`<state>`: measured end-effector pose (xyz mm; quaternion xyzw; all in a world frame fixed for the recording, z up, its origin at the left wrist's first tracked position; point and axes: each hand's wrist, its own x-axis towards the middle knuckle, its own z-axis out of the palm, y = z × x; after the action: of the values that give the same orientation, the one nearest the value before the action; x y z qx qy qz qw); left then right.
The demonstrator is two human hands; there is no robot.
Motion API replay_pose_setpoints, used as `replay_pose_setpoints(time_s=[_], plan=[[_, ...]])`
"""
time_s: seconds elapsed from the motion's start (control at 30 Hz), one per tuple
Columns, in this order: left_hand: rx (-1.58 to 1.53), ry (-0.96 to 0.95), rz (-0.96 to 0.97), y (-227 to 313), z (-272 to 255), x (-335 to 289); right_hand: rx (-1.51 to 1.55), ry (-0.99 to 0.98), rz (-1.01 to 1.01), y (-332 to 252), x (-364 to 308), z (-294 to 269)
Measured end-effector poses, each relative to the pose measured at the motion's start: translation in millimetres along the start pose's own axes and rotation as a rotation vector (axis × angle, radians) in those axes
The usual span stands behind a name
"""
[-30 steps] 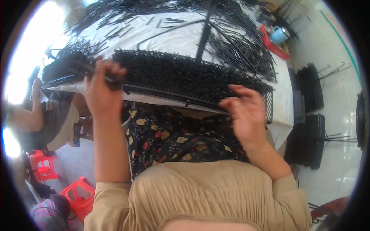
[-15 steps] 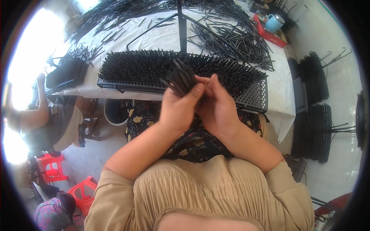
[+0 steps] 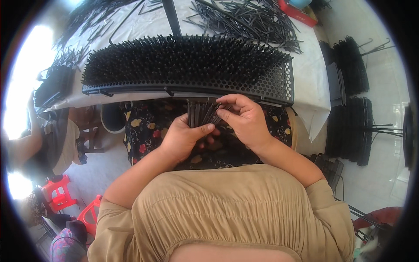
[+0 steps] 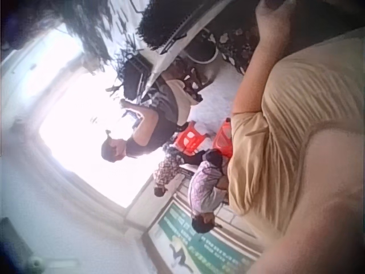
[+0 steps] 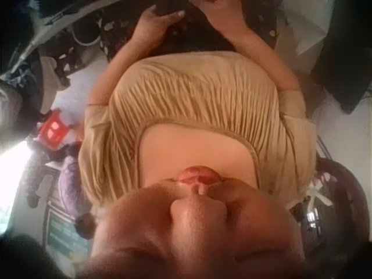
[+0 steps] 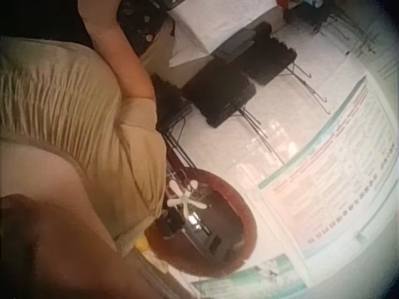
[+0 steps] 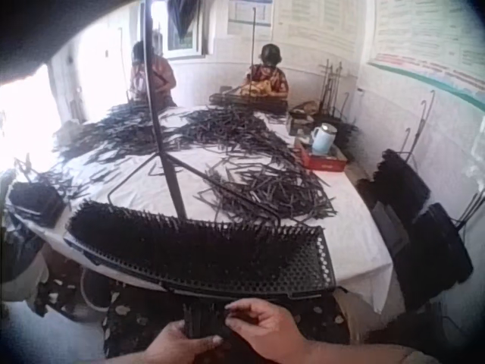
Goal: The person inserts black plastic bristles one by one into holes on a perforated frame by hand, grabs another bundle of bristles from the table, and inserts more bristles into the frame.
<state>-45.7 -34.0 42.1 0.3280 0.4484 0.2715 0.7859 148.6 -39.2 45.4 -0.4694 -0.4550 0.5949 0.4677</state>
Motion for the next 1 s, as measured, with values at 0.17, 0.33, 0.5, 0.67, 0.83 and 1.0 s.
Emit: replay_pose_setpoints(time_s=[0.17,0.33,0.5,0.67,0.83,1.0], plan=[[-0.069,-0.018,0.071,6.7,5.8,-1.7,0.051,0.071,0.007,-20.0,3.5,-4.1],[-0.155,0.077,0.108,9.8,-14.8,4.1,-0.148,0.292,-0.515,-44.0,22.1,-17.9],[-0.234,0.106,0.021,8.6,-13.4,3.2,-0.462,0.329,-0.768,-37.6,35.2,-18.2],[-0.341,0.062,-0.101,15.9,-14.7,2.2,-0.929,0.217,-0.957,-39.1,46.6,-16.1],[-0.391,-0.064,-0.098,14.3,-16.9,2.9,-1.051,0.129,-1.067,-49.6,58.4,-5.6],[-0.285,0.004,-0.017,7.1,-18.1,5.3,-1.214,0.118,-1.046,-52.2,63.6,-6.4]])
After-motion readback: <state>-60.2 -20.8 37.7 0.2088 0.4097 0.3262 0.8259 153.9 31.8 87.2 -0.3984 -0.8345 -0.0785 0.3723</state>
